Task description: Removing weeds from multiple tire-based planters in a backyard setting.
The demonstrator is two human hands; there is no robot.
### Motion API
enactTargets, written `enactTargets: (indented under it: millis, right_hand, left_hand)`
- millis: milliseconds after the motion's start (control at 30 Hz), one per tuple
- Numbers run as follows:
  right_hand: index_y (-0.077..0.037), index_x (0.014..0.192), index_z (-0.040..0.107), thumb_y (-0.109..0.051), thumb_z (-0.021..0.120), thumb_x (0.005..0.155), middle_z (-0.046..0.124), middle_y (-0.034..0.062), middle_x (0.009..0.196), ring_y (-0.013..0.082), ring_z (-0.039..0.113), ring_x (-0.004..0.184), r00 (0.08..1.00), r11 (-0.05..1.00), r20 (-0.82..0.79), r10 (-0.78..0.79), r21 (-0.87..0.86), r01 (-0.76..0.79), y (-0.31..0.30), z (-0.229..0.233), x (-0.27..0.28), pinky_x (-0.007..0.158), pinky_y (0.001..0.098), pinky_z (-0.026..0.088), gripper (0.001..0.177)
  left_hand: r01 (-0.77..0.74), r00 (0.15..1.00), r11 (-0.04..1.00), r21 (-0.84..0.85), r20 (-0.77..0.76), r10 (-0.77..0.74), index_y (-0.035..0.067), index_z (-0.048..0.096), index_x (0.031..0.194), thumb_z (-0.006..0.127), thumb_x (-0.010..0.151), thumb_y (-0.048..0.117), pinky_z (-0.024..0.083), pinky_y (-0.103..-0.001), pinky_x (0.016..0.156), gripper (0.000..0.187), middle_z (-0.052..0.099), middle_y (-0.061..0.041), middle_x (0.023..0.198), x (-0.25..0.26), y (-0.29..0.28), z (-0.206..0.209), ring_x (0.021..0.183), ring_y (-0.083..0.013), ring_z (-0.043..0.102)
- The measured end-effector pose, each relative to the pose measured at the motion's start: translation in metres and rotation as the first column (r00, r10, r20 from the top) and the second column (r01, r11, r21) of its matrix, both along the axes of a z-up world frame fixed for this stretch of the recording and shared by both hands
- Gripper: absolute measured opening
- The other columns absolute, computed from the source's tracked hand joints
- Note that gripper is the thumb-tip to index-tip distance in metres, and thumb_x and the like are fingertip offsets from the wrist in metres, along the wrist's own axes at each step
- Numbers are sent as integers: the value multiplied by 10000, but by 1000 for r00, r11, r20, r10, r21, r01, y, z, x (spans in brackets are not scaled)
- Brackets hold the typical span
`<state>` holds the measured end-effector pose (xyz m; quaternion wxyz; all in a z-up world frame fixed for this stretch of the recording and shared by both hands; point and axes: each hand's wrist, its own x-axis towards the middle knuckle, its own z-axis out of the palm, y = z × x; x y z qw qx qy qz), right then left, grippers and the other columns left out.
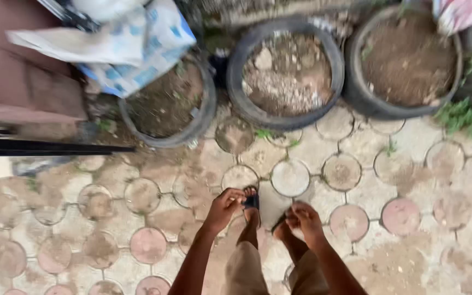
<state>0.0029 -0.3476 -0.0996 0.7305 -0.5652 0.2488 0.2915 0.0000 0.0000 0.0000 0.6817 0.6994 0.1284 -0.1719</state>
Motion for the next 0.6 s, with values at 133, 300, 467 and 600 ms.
enactTargets:
  millis: [133, 300, 467, 600]
  right_hand:
    - [-79, 1125, 647, -246, 553, 974, 712, 127, 898, 252, 700, 686, 942, 968, -309, -127, 167, 186, 11, -180, 62, 610, 394, 598, 244]
    - [-81, 1162, 570, -190, 650, 987, 746, 121, 932, 252, 744, 761, 983, 978, -68, 171, -111, -178, 23, -322, 165, 610, 376, 582, 221]
    - [-80, 1148, 606, -96, 648, 969, 737, 115, 940, 223, 729, 733, 948, 922, 30, 318, -241, -302, 50, -450, 236, 597, 352, 570, 185]
    - [-114, 1110, 576, -63, 638, 930, 743, 109, 926, 206, 742, 763, 966, 975, 141, 218, 4, -221, 71, -589, 269, 649, 324, 612, 197]
  left_hand:
    - [-128, 980, 937, -324, -183, 71, 60, 565, 1257, 603, 991, 57, 549, -375, 876, 269, 666, -75, 1140, 23, -33, -149, 1091, -198, 683]
    - [-12, 995, 995, -97, -103, 2, 35, 610, 1221, 577, 1008, 48, 595, -347, 899, 216, 720, -68, 1110, 97, -84, -251, 1038, -198, 719]
    - [71, 996, 996, -44, 66, -68, 36, 609, 1216, 590, 969, -15, 586, -370, 870, 253, 708, -104, 1094, 146, -105, -318, 987, -223, 700]
    - [614, 789, 714, 337, -305, -534, 120, 609, 1264, 550, 953, -11, 591, -399, 836, 343, 636, -80, 1207, 208, -66, -254, 928, -239, 723]
